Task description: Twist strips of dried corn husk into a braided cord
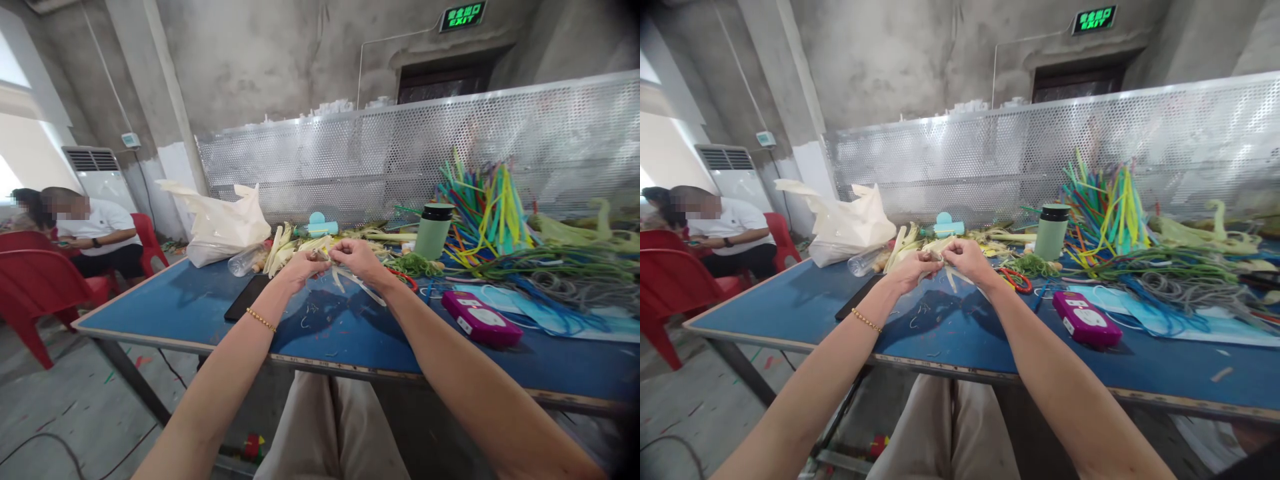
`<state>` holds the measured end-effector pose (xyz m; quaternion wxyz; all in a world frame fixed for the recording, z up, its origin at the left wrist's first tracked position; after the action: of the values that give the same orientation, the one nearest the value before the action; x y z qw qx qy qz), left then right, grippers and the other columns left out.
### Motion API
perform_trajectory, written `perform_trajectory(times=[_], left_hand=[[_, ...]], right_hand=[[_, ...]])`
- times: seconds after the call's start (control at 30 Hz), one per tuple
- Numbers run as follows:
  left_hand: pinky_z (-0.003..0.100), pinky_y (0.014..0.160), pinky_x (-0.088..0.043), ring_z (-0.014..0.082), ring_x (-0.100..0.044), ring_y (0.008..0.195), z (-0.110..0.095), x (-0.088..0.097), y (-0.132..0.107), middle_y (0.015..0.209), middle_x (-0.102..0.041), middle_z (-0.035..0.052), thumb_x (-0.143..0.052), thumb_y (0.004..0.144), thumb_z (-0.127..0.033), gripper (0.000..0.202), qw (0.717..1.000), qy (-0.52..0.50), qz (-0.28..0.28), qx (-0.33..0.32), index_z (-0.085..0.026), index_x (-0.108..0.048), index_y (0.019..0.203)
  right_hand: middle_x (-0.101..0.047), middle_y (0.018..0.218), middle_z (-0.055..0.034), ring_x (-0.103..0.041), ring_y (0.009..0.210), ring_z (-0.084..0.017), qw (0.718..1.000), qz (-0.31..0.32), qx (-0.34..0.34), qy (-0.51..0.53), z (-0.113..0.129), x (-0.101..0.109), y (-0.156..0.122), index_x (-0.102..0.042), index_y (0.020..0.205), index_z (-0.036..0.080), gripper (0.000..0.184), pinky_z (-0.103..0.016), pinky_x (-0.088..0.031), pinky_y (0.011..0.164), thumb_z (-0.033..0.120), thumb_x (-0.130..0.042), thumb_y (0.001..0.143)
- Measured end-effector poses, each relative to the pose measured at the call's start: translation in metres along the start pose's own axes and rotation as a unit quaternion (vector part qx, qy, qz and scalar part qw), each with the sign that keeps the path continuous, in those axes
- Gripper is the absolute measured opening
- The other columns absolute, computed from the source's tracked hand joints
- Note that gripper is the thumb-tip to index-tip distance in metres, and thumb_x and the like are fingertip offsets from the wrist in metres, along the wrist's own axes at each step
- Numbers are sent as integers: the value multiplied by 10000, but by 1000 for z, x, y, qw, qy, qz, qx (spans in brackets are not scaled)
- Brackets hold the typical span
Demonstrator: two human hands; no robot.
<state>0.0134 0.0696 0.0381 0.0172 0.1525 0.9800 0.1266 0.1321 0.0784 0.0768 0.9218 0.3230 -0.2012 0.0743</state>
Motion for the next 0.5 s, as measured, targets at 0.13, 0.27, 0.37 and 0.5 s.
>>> perform_trajectory(times=[0.13, 0.27, 0.37, 0.5], left_hand=[[225, 488, -285, 57, -429, 498, -1, -1, -1, 559, -492, -27, -789, 634, -331, 292, 1000, -13, 2, 0, -124, -584, 628], [231, 474, -241, 59, -405, 482, 2, 1, 0, 539, -474, -27, -776, 636, -296, 253, 1000, -14, -10, 11, -135, -585, 599], [237, 472, -242, 61, -408, 482, 5, 0, 0, 539, -474, -22, -777, 626, -270, 242, 1000, -12, -7, 27, -134, -582, 582], [235, 468, -238, 55, -406, 476, 7, -3, 0, 540, -477, -23, -796, 584, -263, 264, 999, -17, 10, 33, -121, -575, 568]], right_hand=[[-623, 640, -19, -523, 588, -120, 1000, -7, 16, -7, 1, 1, 0, -625, 687, 149, 194, -249, -406, 571, 338, -606, 729], [-629, 650, -17, -505, 587, -118, 999, -14, 25, -20, 0, 1, 2, -649, 708, 148, 220, -250, -390, 566, 364, -615, 735], [-639, 665, -22, -504, 589, -117, 1000, -12, 18, -10, -4, -1, 3, -661, 709, 144, 243, -251, -385, 568, 386, -636, 723], [-637, 668, -24, -501, 590, -114, 1000, -7, -1, 16, -10, -4, 2, -661, 705, 142, 254, -249, -377, 563, 396, -650, 710]])
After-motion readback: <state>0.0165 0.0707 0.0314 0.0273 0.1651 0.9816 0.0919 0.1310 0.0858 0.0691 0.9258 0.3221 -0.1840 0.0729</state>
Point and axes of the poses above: each hand's wrist, its own y-axis towards the middle knuckle, its own x-axis out of the back of the hand, z = x × y, the point moved 9 cm from there along y, towards the middle knuckle
